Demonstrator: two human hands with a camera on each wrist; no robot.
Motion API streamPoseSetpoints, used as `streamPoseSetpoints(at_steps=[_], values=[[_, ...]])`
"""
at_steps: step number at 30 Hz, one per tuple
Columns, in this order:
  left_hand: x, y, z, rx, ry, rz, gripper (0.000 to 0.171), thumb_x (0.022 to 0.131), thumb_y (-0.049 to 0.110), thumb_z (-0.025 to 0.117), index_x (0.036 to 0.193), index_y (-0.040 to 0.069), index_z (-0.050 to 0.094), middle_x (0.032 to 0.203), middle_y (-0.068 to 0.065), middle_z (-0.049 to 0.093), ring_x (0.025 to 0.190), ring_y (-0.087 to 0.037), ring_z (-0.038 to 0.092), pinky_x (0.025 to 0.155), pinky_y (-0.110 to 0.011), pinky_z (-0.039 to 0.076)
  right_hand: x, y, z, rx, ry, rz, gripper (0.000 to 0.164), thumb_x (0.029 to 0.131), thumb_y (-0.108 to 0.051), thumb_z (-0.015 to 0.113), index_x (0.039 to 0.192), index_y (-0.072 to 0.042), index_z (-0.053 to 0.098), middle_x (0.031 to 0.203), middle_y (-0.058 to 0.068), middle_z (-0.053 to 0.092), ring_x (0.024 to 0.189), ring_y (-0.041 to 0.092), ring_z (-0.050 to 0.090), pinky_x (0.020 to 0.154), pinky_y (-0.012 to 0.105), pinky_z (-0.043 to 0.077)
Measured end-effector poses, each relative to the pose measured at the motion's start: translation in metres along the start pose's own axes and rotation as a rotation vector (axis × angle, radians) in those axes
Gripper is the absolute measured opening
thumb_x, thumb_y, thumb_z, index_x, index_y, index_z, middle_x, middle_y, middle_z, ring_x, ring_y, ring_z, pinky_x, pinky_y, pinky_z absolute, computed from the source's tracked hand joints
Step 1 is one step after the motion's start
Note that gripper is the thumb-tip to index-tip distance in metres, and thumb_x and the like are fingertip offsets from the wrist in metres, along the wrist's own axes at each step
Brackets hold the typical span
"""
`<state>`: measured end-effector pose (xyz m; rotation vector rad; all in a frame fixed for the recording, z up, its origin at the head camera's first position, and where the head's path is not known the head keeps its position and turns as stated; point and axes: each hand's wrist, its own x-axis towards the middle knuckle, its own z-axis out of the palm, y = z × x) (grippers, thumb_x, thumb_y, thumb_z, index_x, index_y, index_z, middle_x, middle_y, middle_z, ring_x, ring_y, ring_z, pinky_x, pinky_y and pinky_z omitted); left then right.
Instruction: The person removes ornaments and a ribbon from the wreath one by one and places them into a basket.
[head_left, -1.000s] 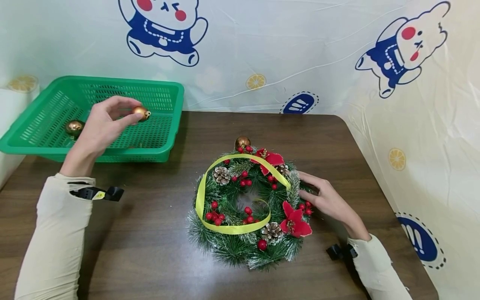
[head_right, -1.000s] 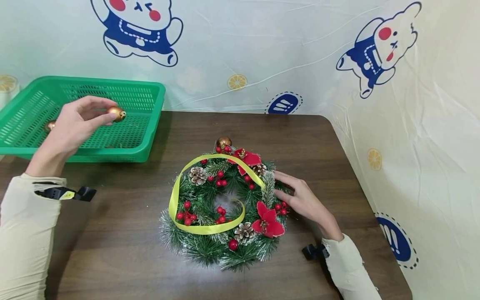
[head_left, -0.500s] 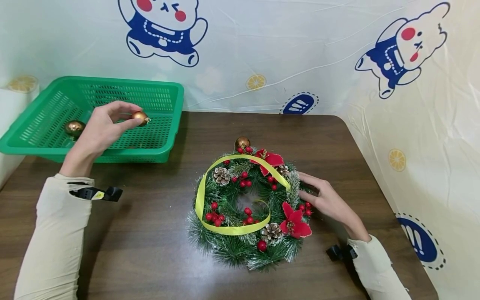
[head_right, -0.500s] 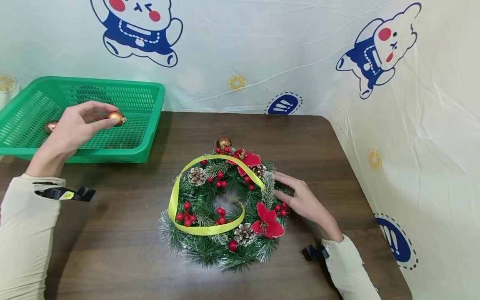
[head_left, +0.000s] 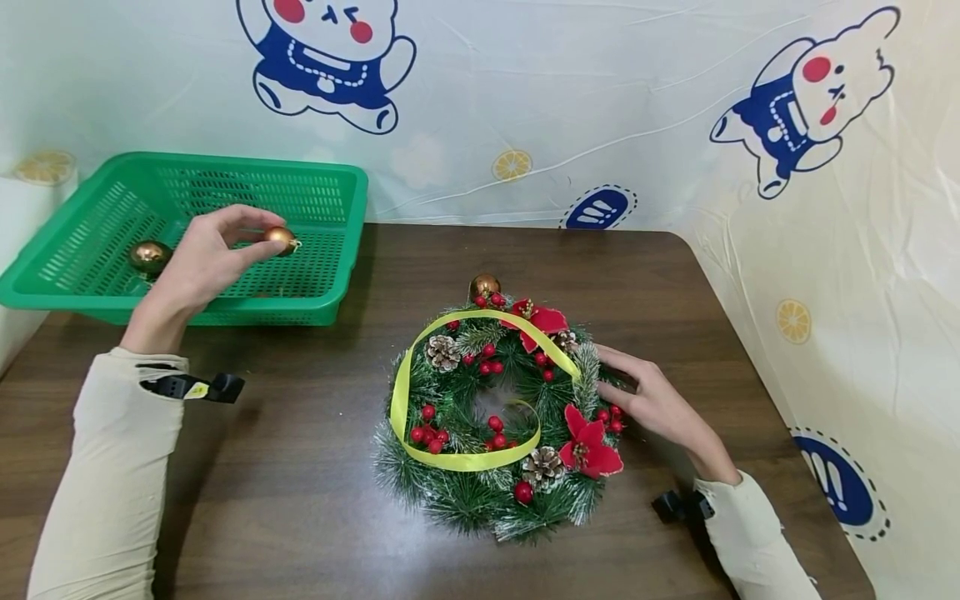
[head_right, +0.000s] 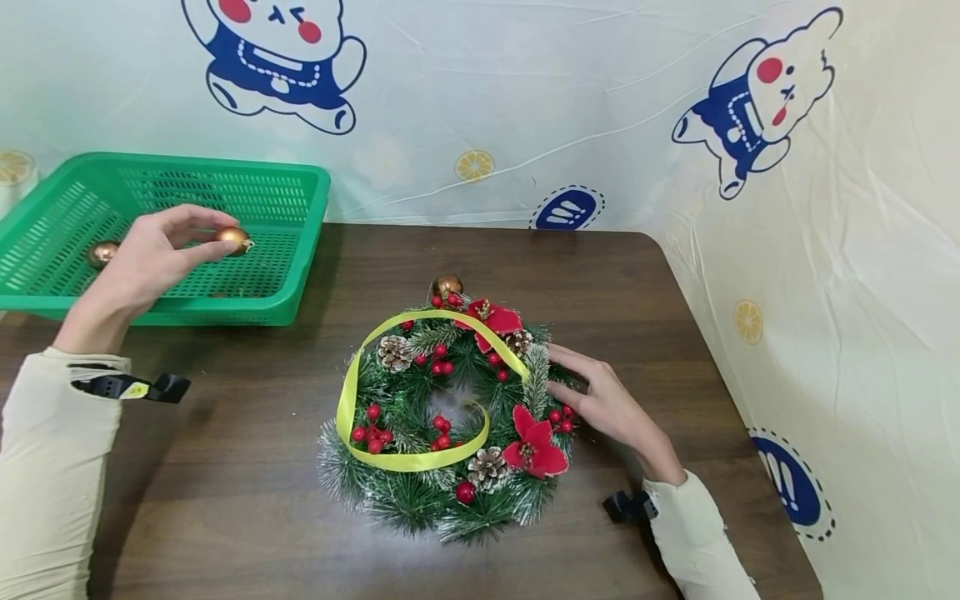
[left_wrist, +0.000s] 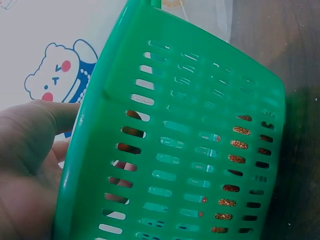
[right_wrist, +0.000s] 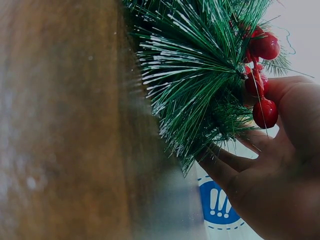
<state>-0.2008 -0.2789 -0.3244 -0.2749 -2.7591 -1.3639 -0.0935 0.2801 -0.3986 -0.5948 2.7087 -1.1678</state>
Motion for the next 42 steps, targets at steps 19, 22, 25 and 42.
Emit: streamPoseSetpoints(at_steps=[19, 22, 25, 42], values=[[-0.001, 0.008, 0.0, 0.044, 0.01, 0.003, 0.042, 0.099, 0.034, 0.062, 0.136, 0.015, 0.057, 0.131, -0.005, 0.058, 0.122, -0.017, 0.052, 0.084, -0.019, 0.04, -0.001, -0.002, -0.002, 0.004, 0.001, -0.009, 0.052, 0.095, -0.011, 0.066, 0.145, -0.011, 0.052, 0.15, 0.007, 0.049, 0.139, 0.028, 0.044, 0.111, 0.055, 0.036], [-0.002, 0.011, 0.001, 0.038, 0.016, 0.014, 0.042, 0.099, 0.033, 0.062, 0.136, 0.014, 0.058, 0.131, -0.004, 0.059, 0.122, -0.019, 0.052, 0.082, -0.017, 0.04, -0.001, -0.001, -0.002, 0.012, 0.002, -0.008, 0.052, 0.095, -0.011, 0.066, 0.146, -0.012, 0.052, 0.15, 0.007, 0.049, 0.139, 0.029, 0.044, 0.111, 0.056, 0.036], [-0.003, 0.015, 0.002, 0.025, 0.018, 0.017, 0.042, 0.099, 0.033, 0.062, 0.136, 0.014, 0.058, 0.129, -0.002, 0.06, 0.124, -0.021, 0.052, 0.083, -0.017, 0.041, 0.0, 0.0, -0.002, 0.014, 0.001, -0.006, 0.052, 0.095, -0.011, 0.066, 0.146, -0.012, 0.052, 0.15, 0.008, 0.048, 0.139, 0.029, 0.043, 0.111, 0.056, 0.035], [-0.006, 0.04, 0.021, -0.003, 0.005, 0.093, 0.038, 0.098, 0.03, 0.064, 0.13, 0.01, 0.062, 0.126, -0.009, 0.062, 0.108, -0.003, 0.056, 0.082, -0.014, 0.043, 0.0, 0.0, 0.001, 0.014, 0.007, -0.011, 0.05, 0.095, -0.01, 0.066, 0.144, -0.007, 0.053, 0.148, 0.009, 0.05, 0.139, 0.028, 0.044, 0.111, 0.055, 0.035]])
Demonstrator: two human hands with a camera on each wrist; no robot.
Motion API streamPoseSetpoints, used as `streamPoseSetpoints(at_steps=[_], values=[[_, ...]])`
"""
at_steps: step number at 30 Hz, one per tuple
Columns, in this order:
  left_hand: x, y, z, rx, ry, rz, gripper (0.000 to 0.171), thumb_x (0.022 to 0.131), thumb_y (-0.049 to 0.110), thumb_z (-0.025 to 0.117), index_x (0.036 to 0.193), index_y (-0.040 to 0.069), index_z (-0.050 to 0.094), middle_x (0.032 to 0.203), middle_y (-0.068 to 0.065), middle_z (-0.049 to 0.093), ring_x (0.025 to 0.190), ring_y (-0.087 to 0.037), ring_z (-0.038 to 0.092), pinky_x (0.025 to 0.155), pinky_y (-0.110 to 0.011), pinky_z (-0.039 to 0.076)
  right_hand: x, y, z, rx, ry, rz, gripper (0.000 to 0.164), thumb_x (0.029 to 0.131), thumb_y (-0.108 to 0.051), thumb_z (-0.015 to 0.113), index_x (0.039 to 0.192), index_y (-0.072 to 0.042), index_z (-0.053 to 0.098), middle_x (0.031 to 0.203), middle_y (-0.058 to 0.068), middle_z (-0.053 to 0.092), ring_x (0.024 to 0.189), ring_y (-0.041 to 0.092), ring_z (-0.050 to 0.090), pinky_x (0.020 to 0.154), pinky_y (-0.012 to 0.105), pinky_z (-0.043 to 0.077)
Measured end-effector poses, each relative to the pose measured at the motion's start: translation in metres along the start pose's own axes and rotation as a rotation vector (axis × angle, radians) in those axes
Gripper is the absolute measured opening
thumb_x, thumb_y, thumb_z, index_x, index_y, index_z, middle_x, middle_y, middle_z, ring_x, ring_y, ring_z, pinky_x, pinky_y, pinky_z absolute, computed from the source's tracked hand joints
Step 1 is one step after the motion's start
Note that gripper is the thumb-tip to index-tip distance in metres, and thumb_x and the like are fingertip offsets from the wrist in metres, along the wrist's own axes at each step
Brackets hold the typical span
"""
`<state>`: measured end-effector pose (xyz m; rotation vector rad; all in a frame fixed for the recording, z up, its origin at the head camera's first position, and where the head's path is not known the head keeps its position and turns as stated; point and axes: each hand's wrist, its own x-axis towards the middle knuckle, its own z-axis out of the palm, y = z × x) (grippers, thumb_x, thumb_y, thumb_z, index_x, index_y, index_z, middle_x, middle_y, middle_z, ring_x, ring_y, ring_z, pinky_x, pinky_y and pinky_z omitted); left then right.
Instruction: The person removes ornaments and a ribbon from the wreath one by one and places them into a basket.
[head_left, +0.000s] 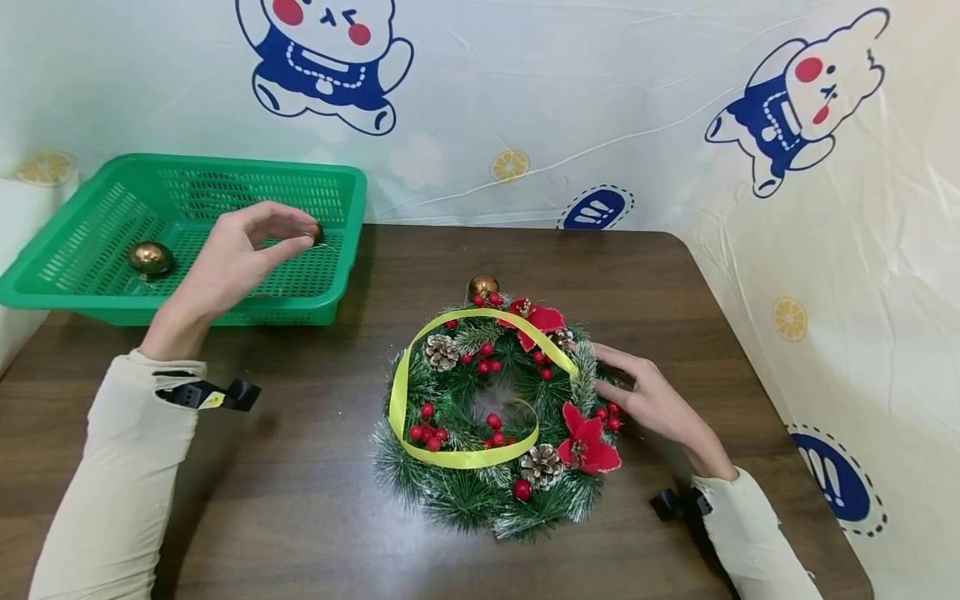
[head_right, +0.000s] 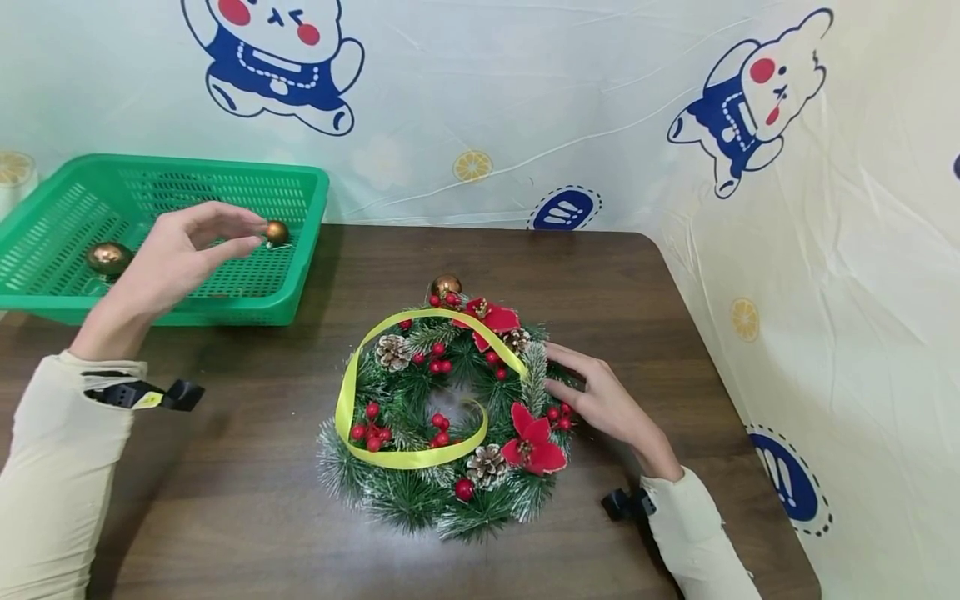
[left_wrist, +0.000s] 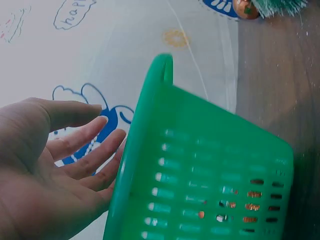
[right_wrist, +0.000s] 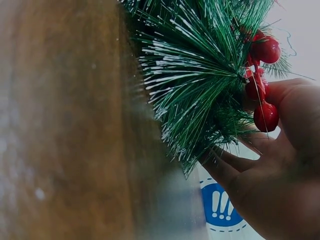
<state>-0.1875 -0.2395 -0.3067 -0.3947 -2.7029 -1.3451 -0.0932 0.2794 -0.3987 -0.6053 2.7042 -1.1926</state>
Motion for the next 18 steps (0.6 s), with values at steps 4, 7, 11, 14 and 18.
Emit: streamPoseSetpoints(at_steps=[4, 7, 11, 14, 18], values=[[0.0, 0.009, 0.007, 0.01, -0.021, 0.011, 0.039, 0.099, 0.031, 0.063, 0.131, 0.01, 0.061, 0.127, -0.011, 0.062, 0.11, -0.006, 0.057, 0.085, -0.014, 0.044, 0.0, -0.001, 0.001, 0.008, -0.008, -0.016, 0.051, 0.095, -0.009, 0.065, 0.145, -0.008, 0.052, 0.148, 0.009, 0.05, 0.138, 0.028, 0.044, 0.11, 0.055, 0.035], [-0.001, 0.015, 0.011, 0.012, -0.032, 0.03, 0.038, 0.1, 0.031, 0.062, 0.13, 0.009, 0.061, 0.125, -0.011, 0.062, 0.109, -0.006, 0.057, 0.085, -0.013, 0.044, 0.0, -0.002, 0.002, 0.014, -0.022, -0.03, 0.051, 0.096, -0.009, 0.065, 0.146, -0.013, 0.052, 0.148, 0.005, 0.05, 0.138, 0.024, 0.044, 0.111, 0.05, 0.037], [0.0, 0.021, 0.016, 0.004, -0.048, 0.042, 0.037, 0.1, 0.031, 0.061, 0.13, 0.008, 0.061, 0.126, -0.009, 0.062, 0.11, -0.007, 0.059, 0.084, -0.012, 0.045, 0.0, -0.004, 0.002, 0.024, -0.033, -0.046, 0.051, 0.097, -0.009, 0.064, 0.146, -0.016, 0.052, 0.148, 0.002, 0.05, 0.138, 0.021, 0.044, 0.112, 0.038, 0.037], [0.001, 0.024, 0.021, 0.004, -0.06, 0.039, 0.038, 0.1, 0.031, 0.061, 0.131, 0.009, 0.06, 0.128, -0.008, 0.062, 0.11, -0.012, 0.06, 0.083, -0.013, 0.046, 0.001, -0.004, 0.001, 0.03, -0.037, -0.051, 0.051, 0.097, -0.009, 0.064, 0.146, -0.016, 0.052, 0.148, 0.002, 0.05, 0.138, 0.021, 0.044, 0.112, 0.04, 0.037], [0.002, 0.029, 0.029, -0.012, -0.083, 0.036, 0.035, 0.1, 0.029, 0.061, 0.13, 0.01, 0.061, 0.127, -0.007, 0.062, 0.11, -0.017, 0.061, 0.08, -0.014, 0.047, 0.001, -0.003, 0.002, 0.052, -0.048, -0.059, 0.051, 0.097, -0.009, 0.064, 0.146, -0.018, 0.052, 0.149, 0.002, 0.05, 0.139, 0.022, 0.044, 0.111, 0.051, 0.036]])
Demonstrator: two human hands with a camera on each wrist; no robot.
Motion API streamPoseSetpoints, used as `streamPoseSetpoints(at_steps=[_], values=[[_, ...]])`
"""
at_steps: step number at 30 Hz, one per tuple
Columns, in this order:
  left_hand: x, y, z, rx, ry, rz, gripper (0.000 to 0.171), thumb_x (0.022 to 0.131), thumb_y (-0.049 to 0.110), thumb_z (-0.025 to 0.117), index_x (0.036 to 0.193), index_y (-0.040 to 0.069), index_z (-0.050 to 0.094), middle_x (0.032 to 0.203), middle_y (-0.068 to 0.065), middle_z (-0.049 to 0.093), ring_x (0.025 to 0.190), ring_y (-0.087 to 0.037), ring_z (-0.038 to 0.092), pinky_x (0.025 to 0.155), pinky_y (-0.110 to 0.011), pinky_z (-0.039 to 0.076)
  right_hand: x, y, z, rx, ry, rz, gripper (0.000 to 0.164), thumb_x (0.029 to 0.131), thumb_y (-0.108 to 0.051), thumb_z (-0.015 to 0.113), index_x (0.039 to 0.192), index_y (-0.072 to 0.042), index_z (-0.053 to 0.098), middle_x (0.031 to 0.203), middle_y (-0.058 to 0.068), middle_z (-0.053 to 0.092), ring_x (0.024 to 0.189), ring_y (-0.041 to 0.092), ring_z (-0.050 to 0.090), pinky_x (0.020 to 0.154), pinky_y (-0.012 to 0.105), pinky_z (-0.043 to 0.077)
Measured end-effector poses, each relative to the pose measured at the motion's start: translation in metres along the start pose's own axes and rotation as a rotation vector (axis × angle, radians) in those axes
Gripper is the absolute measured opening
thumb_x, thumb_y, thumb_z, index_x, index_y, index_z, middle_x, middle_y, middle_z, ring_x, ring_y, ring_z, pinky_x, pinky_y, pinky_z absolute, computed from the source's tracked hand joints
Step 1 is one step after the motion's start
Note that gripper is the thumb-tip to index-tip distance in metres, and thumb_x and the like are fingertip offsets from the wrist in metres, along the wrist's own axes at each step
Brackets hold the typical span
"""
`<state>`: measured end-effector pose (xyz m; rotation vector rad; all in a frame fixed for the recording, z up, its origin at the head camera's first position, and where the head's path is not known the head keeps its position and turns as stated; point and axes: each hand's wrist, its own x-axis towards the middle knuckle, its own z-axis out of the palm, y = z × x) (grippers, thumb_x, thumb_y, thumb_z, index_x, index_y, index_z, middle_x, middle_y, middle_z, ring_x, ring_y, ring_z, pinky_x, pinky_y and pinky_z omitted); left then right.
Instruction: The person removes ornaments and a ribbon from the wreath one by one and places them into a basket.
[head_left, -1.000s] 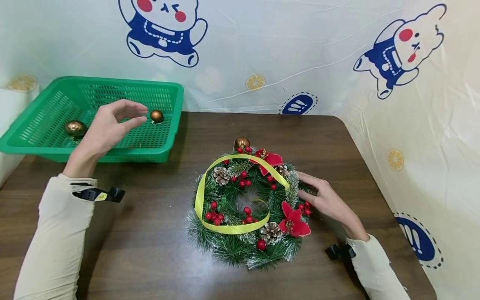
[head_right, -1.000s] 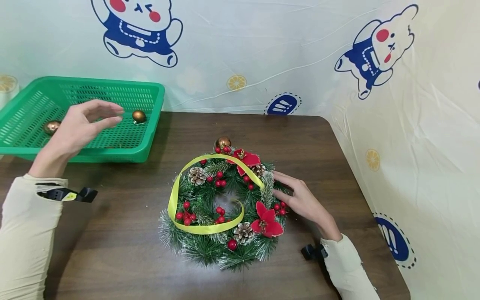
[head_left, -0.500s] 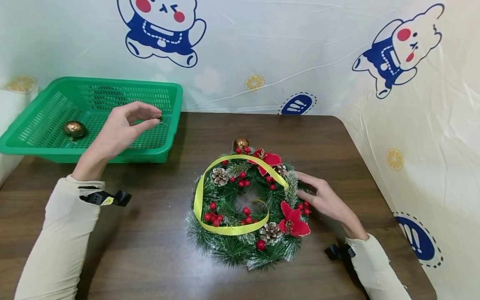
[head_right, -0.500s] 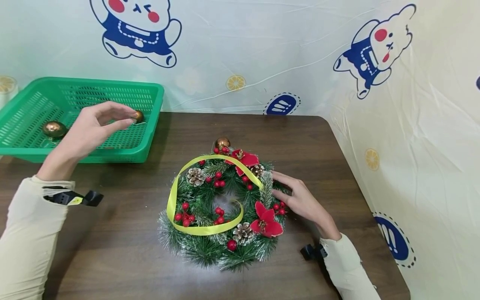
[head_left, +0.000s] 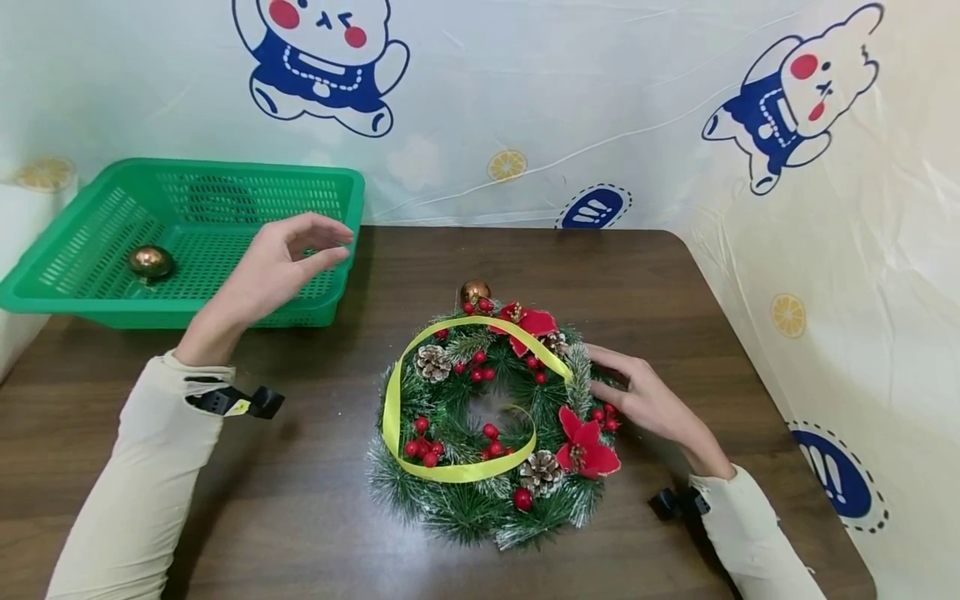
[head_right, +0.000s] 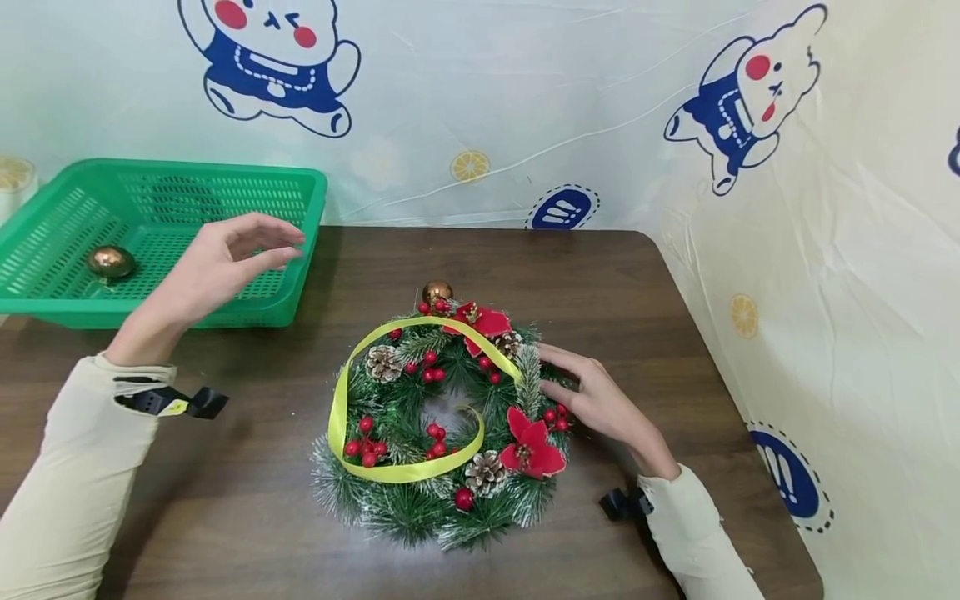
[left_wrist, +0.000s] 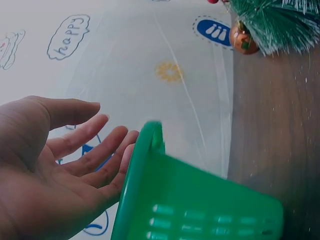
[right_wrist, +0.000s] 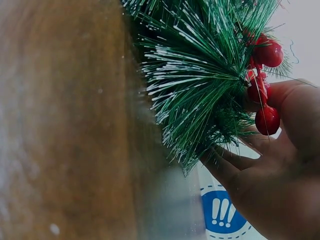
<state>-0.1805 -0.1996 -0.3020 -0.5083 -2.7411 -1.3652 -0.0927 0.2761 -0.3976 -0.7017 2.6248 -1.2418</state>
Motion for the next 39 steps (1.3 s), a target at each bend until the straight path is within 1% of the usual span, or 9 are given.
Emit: streamPoseSetpoints(at_steps=[3, 8, 12, 18, 21, 26, 32, 36, 39], values=[[0.003, 0.003, 0.008, -0.026, -0.02, 0.009, 0.032, 0.1, 0.024, 0.061, 0.128, 0.01, 0.062, 0.127, -0.007, 0.062, 0.111, -0.019, 0.061, 0.08, -0.015, 0.047, 0.0, 0.001, 0.0, 0.01, -0.007, -0.002, 0.051, 0.097, -0.01, 0.064, 0.146, -0.019, 0.052, 0.149, 0.002, 0.05, 0.139, 0.024, 0.044, 0.111, 0.054, 0.036], [0.009, 0.009, 0.023, -0.051, -0.064, 0.031, 0.029, 0.1, 0.018, 0.061, 0.128, 0.007, 0.061, 0.125, -0.009, 0.063, 0.111, -0.021, 0.061, 0.081, -0.016, 0.049, 0.0, 0.003, 0.0, 0.009, -0.024, -0.007, 0.05, 0.098, -0.01, 0.063, 0.146, -0.019, 0.052, 0.149, 0.003, 0.05, 0.139, 0.024, 0.044, 0.11, 0.055, 0.036], [0.016, 0.014, 0.034, -0.052, -0.096, 0.051, 0.03, 0.101, 0.02, 0.061, 0.128, 0.007, 0.062, 0.125, -0.009, 0.063, 0.112, -0.021, 0.062, 0.082, -0.025, 0.051, 0.0, 0.002, 0.001, 0.005, -0.035, -0.018, 0.05, 0.098, -0.01, 0.063, 0.145, -0.021, 0.053, 0.149, 0.002, 0.049, 0.139, 0.023, 0.044, 0.111, 0.054, 0.036], [0.023, 0.02, 0.049, -0.071, -0.14, 0.086, 0.027, 0.1, 0.019, 0.062, 0.125, 0.009, 0.062, 0.123, -0.007, 0.064, 0.113, -0.022, 0.063, 0.094, -0.042, 0.051, 0.0, 0.0, 0.001, 0.027, -0.054, -0.033, 0.051, 0.097, -0.01, 0.063, 0.146, -0.022, 0.053, 0.149, 0.001, 0.05, 0.138, 0.022, 0.045, 0.11, 0.054, 0.037], [0.026, 0.022, 0.057, -0.084, -0.155, 0.094, 0.026, 0.099, 0.018, 0.063, 0.124, 0.009, 0.062, 0.123, -0.008, 0.064, 0.113, -0.024, 0.062, 0.097, -0.048, 0.049, 0.0, 0.0, 0.0, 0.044, -0.064, -0.037, 0.051, 0.097, -0.009, 0.063, 0.145, -0.021, 0.053, 0.148, 0.0, 0.051, 0.138, 0.023, 0.045, 0.11, 0.055, 0.037], [0.028, 0.018, 0.071, -0.098, -0.176, 0.09, 0.025, 0.099, 0.017, 0.064, 0.123, 0.009, 0.063, 0.122, -0.009, 0.065, 0.114, -0.024, 0.062, 0.099, -0.048, 0.048, 0.002, 0.0, 0.003, 0.065, -0.08, -0.043, 0.051, 0.097, -0.008, 0.063, 0.145, -0.022, 0.053, 0.148, -0.001, 0.051, 0.137, 0.022, 0.045, 0.109, 0.054, 0.038], [0.029, 0.012, 0.089, -0.098, -0.225, 0.109, 0.024, 0.098, 0.016, 0.065, 0.121, 0.008, 0.064, 0.119, -0.008, 0.066, 0.112, -0.023, 0.062, 0.098, -0.047, 0.049, 0.0, -0.001, 0.004, 0.059, -0.088, -0.04, 0.052, 0.097, -0.008, 0.063, 0.146, -0.021, 0.052, 0.149, 0.0, 0.05, 0.138, 0.022, 0.045, 0.109, 0.054, 0.039], [0.03, 0.01, 0.096, -0.113, -0.247, 0.109, 0.024, 0.097, 0.014, 0.066, 0.12, 0.009, 0.064, 0.117, -0.006, 0.066, 0.11, -0.021, 0.062, 0.096, -0.045, 0.05, -0.002, 0.0, 0.004, 0.041, -0.085, -0.037, 0.052, 0.097, -0.007, 0.063, 0.146, -0.019, 0.051, 0.149, 0.003, 0.049, 0.139, 0.025, 0.044, 0.108, 0.056, 0.039], [0.032, 0.006, 0.1, -0.128, -0.252, 0.106, 0.024, 0.097, 0.014, 0.066, 0.12, 0.008, 0.064, 0.117, -0.007, 0.066, 0.109, -0.021, 0.062, 0.096, -0.046, 0.05, -0.003, 0.001, 0.003, 0.039, -0.08, -0.027, 0.053, 0.097, -0.007, 0.063, 0.147, -0.02, 0.051, 0.15, 0.003, 0.049, 0.139, 0.026, 0.043, 0.108, 0.057, 0.039]])
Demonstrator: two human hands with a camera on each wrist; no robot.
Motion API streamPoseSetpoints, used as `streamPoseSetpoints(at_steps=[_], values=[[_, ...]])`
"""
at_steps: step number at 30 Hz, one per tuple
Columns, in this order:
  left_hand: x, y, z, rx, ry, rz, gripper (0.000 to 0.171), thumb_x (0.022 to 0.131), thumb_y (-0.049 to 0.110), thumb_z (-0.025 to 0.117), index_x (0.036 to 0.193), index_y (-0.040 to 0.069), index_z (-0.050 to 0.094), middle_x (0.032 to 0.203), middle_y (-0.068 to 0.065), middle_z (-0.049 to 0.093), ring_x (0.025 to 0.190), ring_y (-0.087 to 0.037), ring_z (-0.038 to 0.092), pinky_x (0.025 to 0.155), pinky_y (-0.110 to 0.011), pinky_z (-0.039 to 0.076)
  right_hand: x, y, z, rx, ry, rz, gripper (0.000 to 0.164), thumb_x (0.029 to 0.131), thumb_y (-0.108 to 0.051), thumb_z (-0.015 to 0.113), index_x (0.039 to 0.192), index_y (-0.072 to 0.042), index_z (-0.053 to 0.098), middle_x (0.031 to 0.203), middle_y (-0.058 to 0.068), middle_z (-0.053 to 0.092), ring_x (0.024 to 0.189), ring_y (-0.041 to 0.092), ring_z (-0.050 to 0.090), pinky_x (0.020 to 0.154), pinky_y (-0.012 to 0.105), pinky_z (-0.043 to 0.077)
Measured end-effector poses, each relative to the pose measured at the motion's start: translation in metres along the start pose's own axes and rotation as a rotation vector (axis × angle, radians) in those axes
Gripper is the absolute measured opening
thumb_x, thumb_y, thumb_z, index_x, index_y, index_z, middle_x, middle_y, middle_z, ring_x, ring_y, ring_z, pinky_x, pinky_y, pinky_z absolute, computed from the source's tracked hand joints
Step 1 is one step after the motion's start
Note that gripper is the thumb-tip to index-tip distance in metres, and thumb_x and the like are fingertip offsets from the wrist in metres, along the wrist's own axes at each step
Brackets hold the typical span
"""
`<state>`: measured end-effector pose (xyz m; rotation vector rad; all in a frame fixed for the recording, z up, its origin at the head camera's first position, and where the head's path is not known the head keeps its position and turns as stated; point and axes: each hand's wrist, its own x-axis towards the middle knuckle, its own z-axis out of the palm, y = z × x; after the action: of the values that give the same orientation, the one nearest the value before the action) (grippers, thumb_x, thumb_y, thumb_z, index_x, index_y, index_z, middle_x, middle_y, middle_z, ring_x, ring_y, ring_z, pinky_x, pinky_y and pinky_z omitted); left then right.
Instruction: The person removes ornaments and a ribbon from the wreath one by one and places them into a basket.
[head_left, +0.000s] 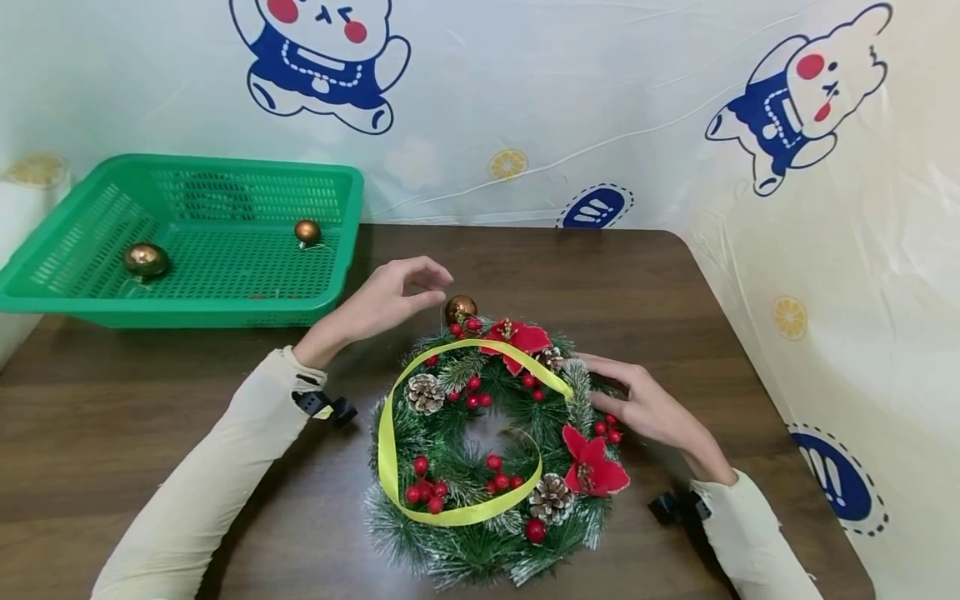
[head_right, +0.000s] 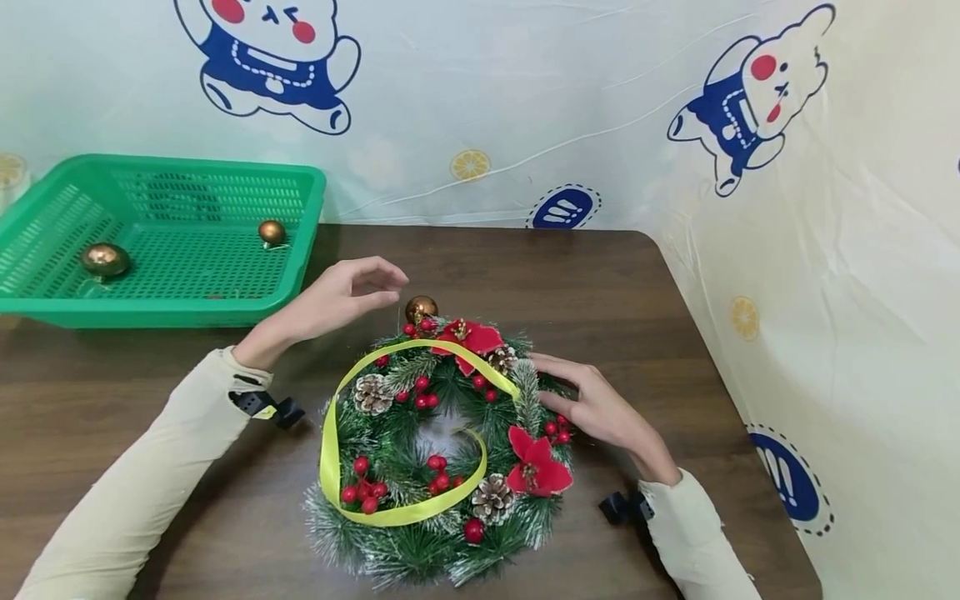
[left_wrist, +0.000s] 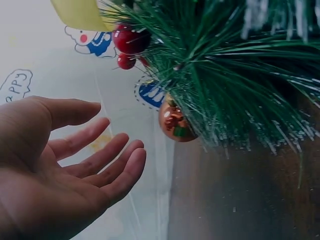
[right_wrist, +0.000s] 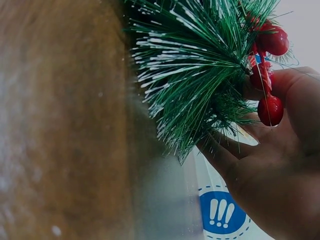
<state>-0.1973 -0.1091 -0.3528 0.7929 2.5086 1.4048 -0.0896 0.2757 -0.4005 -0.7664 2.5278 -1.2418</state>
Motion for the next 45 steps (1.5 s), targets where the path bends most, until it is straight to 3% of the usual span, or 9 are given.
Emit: streamPoseSetpoints(at_steps=[6, 12, 18, 22, 30, 38, 45], values=[[0.005, -0.01, 0.005, -0.035, -0.024, -0.019, 0.028, 0.098, 0.016, 0.064, 0.123, 0.004, 0.062, 0.121, -0.013, 0.064, 0.113, -0.025, 0.06, 0.099, -0.047, 0.047, -0.001, 0.0, 0.0, -0.001, 0.007, -0.001, 0.053, 0.097, -0.007, 0.063, 0.147, -0.019, 0.051, 0.15, 0.004, 0.049, 0.139, 0.027, 0.044, 0.108, 0.057, 0.039], [0.009, -0.024, 0.013, -0.165, -0.03, -0.071, 0.032, 0.099, 0.014, 0.062, 0.128, 0.0, 0.059, 0.13, -0.021, 0.059, 0.119, -0.029, 0.056, 0.103, -0.049, 0.044, -0.001, -0.003, 0.001, 0.005, 0.013, 0.005, 0.054, 0.096, -0.006, 0.063, 0.147, -0.021, 0.051, 0.149, 0.001, 0.05, 0.139, 0.023, 0.044, 0.109, 0.054, 0.038], [0.011, -0.035, 0.023, -0.313, -0.065, -0.132, 0.037, 0.101, 0.013, 0.059, 0.134, -0.002, 0.053, 0.137, -0.019, 0.053, 0.12, -0.032, 0.058, 0.098, -0.048, 0.051, 0.0, -0.003, 0.0, 0.014, 0.011, 0.005, 0.054, 0.096, -0.005, 0.063, 0.147, -0.018, 0.051, 0.149, 0.005, 0.05, 0.139, 0.027, 0.044, 0.108, 0.056, 0.038], [0.012, -0.039, 0.028, -0.38, -0.085, -0.164, 0.041, 0.102, 0.012, 0.057, 0.138, -0.003, 0.049, 0.139, -0.018, 0.051, 0.125, -0.033, 0.054, 0.101, -0.046, 0.049, 0.0, -0.003, 0.0, 0.012, 0.01, 0.006, 0.054, 0.096, -0.005, 0.063, 0.147, -0.018, 0.051, 0.149, 0.004, 0.05, 0.139, 0.027, 0.044, 0.109, 0.056, 0.038], [0.013, -0.043, 0.035, -0.335, -0.094, -0.168, 0.045, 0.101, 0.017, 0.061, 0.141, 0.002, 0.05, 0.138, -0.015, 0.054, 0.121, -0.029, 0.057, 0.092, -0.042, 0.054, 0.0, 0.0, 0.0, 0.006, 0.007, 0.006, 0.053, 0.096, -0.005, 0.063, 0.147, -0.017, 0.051, 0.149, 0.005, 0.05, 0.138, 0.028, 0.044, 0.108, 0.058, 0.038], [0.012, -0.043, 0.036, -0.262, -0.082, -0.123, 0.037, 0.097, 0.015, 0.067, 0.131, 0.002, 0.059, 0.126, -0.016, 0.062, 0.108, -0.028, 0.061, 0.084, -0.033, 0.052, -0.001, -0.001, 0.0, 0.007, 0.01, 0.016, 0.053, 0.096, -0.006, 0.064, 0.146, -0.018, 0.052, 0.15, 0.005, 0.048, 0.14, 0.028, 0.043, 0.109, 0.058, 0.037], [0.011, -0.037, 0.027, -0.291, -0.062, -0.137, 0.038, 0.095, 0.015, 0.069, 0.129, 0.004, 0.059, 0.125, -0.015, 0.062, 0.113, -0.028, 0.062, 0.092, -0.039, 0.054, 0.0, 0.0, 0.0, 0.005, 0.009, 0.013, 0.053, 0.096, -0.007, 0.064, 0.146, -0.019, 0.052, 0.15, 0.005, 0.049, 0.139, 0.028, 0.043, 0.108, 0.058, 0.037]])
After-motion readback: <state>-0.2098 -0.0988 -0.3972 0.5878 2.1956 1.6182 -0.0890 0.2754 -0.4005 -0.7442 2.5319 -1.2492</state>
